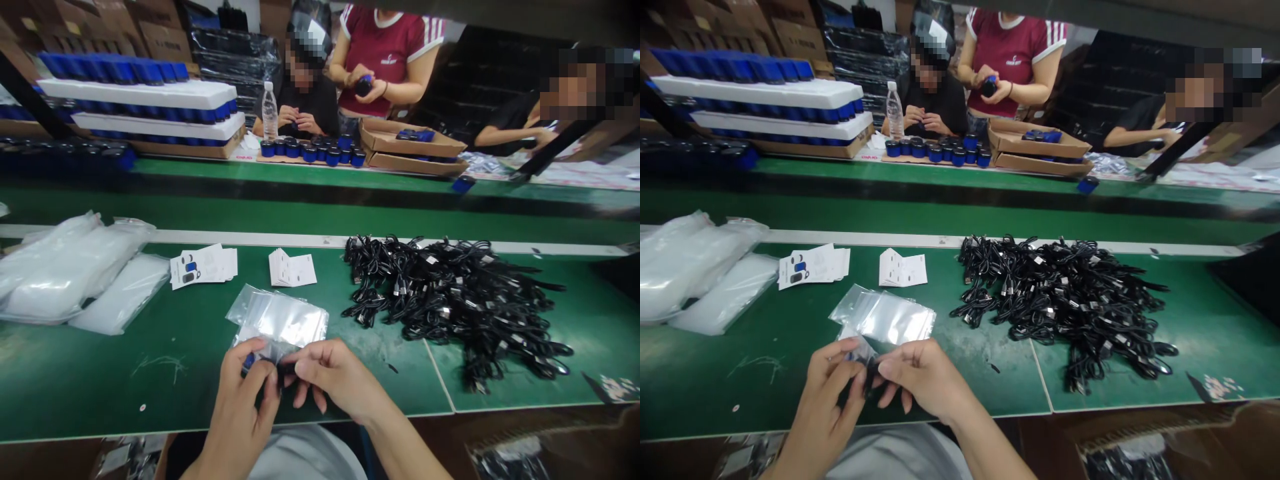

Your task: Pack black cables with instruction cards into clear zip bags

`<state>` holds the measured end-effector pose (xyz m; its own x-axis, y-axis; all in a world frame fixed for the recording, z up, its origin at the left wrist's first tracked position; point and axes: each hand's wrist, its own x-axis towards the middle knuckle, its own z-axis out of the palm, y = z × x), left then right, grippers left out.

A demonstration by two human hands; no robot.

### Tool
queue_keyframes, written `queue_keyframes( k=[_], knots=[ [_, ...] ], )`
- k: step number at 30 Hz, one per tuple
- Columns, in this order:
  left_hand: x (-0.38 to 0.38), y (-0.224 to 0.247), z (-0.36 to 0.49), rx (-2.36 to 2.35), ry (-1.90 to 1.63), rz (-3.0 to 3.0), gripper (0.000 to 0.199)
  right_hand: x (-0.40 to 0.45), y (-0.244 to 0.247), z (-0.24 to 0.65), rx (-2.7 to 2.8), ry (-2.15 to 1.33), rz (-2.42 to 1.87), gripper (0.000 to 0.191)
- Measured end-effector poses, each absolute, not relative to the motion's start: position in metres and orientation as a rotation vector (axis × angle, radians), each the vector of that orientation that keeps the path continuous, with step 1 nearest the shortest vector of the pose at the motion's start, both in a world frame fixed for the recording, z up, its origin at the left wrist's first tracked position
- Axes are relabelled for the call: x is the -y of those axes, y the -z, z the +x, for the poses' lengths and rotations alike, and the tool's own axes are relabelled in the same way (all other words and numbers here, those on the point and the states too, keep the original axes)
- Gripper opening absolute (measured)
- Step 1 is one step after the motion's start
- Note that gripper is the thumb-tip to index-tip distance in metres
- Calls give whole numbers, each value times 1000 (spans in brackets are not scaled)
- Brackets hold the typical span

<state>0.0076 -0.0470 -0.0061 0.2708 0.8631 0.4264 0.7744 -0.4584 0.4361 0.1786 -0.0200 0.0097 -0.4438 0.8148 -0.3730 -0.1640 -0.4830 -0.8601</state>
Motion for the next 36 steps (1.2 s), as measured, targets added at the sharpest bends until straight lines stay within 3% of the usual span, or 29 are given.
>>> queue_keyframes(
  k=[10,16,23,26,30,33,36],
  knots=[
    [47,6,13,-1598,-1068,2317,12,35,-13,171,891,-1824,-1034,36],
    [49,9,15,-1584,-1150,2221,13,42,0,161,1583,-877,-1248,18],
    [47,8,13,-1578,-1133,2239,13,40,0,162,2119,-219,-1130,20],
    [48,6,15,-1543,-1113,2300,14,35,1,159,1998,-256,-1199,19],
    [53,4,21,-1478,-1098,2341,15,26,1,156,1551,-630,-1373,6],
    [56,3,24,-1465,-1061,2327,16,20,0,155,1526,-990,-1353,11],
    [53,1,20,-1470,-905,2323,15,19,3,156,1557,-1082,-1385,18]
  ],
)
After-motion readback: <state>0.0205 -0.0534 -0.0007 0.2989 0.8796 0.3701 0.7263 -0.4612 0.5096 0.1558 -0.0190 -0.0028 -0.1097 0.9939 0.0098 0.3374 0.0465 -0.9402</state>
